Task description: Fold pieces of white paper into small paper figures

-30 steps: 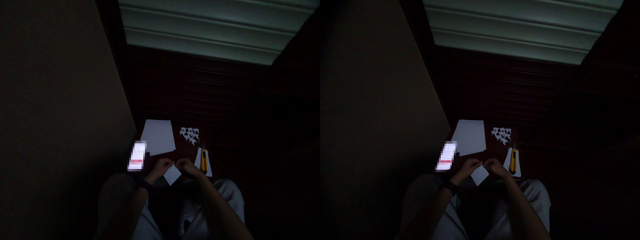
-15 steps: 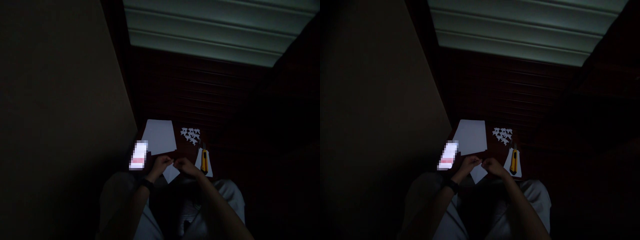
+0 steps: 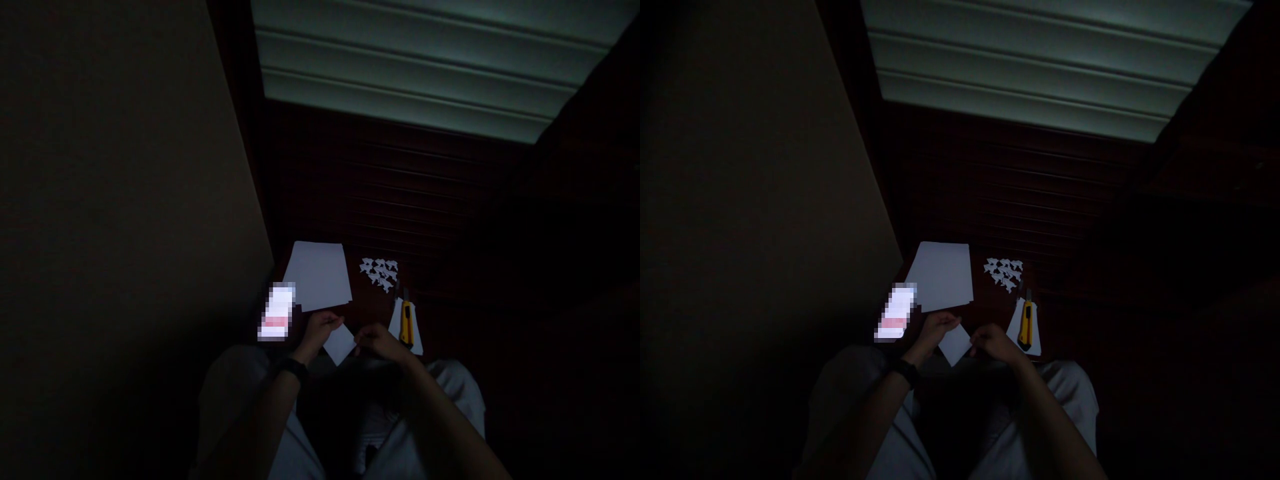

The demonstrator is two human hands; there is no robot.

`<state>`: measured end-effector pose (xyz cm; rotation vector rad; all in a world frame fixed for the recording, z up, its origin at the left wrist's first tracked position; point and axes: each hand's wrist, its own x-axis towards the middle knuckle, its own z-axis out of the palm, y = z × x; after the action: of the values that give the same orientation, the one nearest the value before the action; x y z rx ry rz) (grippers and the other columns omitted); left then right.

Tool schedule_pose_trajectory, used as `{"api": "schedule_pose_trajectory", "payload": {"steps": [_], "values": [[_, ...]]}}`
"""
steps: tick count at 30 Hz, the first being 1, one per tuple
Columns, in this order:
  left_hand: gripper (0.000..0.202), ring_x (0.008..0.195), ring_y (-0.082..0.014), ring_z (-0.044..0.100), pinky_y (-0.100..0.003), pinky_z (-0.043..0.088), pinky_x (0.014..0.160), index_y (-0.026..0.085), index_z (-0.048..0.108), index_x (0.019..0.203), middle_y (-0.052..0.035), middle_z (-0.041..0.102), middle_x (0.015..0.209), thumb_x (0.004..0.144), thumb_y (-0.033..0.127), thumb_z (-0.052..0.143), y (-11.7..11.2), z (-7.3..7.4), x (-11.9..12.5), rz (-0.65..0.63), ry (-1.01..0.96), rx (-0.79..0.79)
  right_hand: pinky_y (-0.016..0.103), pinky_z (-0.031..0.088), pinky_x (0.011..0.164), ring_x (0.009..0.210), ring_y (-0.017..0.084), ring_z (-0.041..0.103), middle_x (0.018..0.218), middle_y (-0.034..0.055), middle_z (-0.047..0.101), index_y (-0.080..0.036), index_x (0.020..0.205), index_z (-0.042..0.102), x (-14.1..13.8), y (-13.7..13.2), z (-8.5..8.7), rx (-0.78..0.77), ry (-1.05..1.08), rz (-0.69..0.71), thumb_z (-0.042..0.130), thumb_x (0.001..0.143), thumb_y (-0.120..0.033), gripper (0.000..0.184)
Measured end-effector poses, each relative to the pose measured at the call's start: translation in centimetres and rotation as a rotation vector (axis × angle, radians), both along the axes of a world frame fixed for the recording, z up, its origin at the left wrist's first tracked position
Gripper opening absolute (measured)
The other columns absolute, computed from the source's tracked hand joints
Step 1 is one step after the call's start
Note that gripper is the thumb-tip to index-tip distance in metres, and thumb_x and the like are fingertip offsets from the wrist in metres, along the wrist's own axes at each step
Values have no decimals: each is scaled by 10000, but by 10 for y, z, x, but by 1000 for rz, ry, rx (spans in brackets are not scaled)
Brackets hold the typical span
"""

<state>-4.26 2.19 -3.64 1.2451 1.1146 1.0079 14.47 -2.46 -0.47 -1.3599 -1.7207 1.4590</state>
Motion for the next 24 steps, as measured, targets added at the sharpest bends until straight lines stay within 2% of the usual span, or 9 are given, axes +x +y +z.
{"api": "schedule_pose_trajectory", "payload": {"steps": [4,6,10,12,15,17,21,24], "values": [[365,535,-142,551,-229,390,501,113,619,640,-38,607,593,619,478,624,-1,4,-1,44,-59,-20,213,350,496,542,132,519,637,36,648,-142,713,656,20,-10,3,-38,-27,-35,490,732,-308,235],[375,543,-150,562,-233,395,501,110,620,642,-46,616,604,625,485,618,-1,5,-1,39,-73,-27,214,349,489,535,129,515,638,31,645,-149,708,650,24,-11,3,-4,-60,-82,483,741,-327,246],[359,567,-160,575,-240,407,514,112,635,668,-56,635,631,635,468,618,0,4,-1,7,-55,-10,224,390,609,684,139,551,768,26,641,-169,772,626,9,-3,-1,214,-58,-251,523,730,-366,227],[359,569,-161,575,-242,411,518,110,642,686,-61,639,638,646,466,609,0,4,-1,0,-35,-1,226,393,616,697,141,553,798,26,636,-173,838,613,-6,4,-8,235,-48,-279,541,721,-405,269],[369,582,-165,577,-243,415,526,108,647,693,-66,645,652,661,471,590,0,5,-3,-21,-7,9,225,381,558,602,137,530,637,19,603,-152,691,605,-24,13,-22,206,-78,-268,522,725,-447,308],[371,608,-167,582,-244,421,543,110,654,717,-68,655,686,679,470,571,0,6,-5,-34,0,26,223,370,530,563,131,508,588,14,579,-150,630,587,-28,18,-31,193,-71,-332,512,725,-461,333],[336,658,-168,588,-249,429,595,119,663,764,-62,666,740,708,432,554,-1,5,-9,-82,-8,74,218,352,496,536,126,478,562,7,551,-151,610,575,-24,20,-42,163,-6,-475,520,710,-463,332],[308,668,-170,588,-253,429,614,120,664,762,-60,666,739,710,406,560,0,2,-10,-131,-4,90,217,347,498,538,122,469,562,3,544,-150,604,571,-20,19,-42,157,39,-505,538,698,-456,321]]}}
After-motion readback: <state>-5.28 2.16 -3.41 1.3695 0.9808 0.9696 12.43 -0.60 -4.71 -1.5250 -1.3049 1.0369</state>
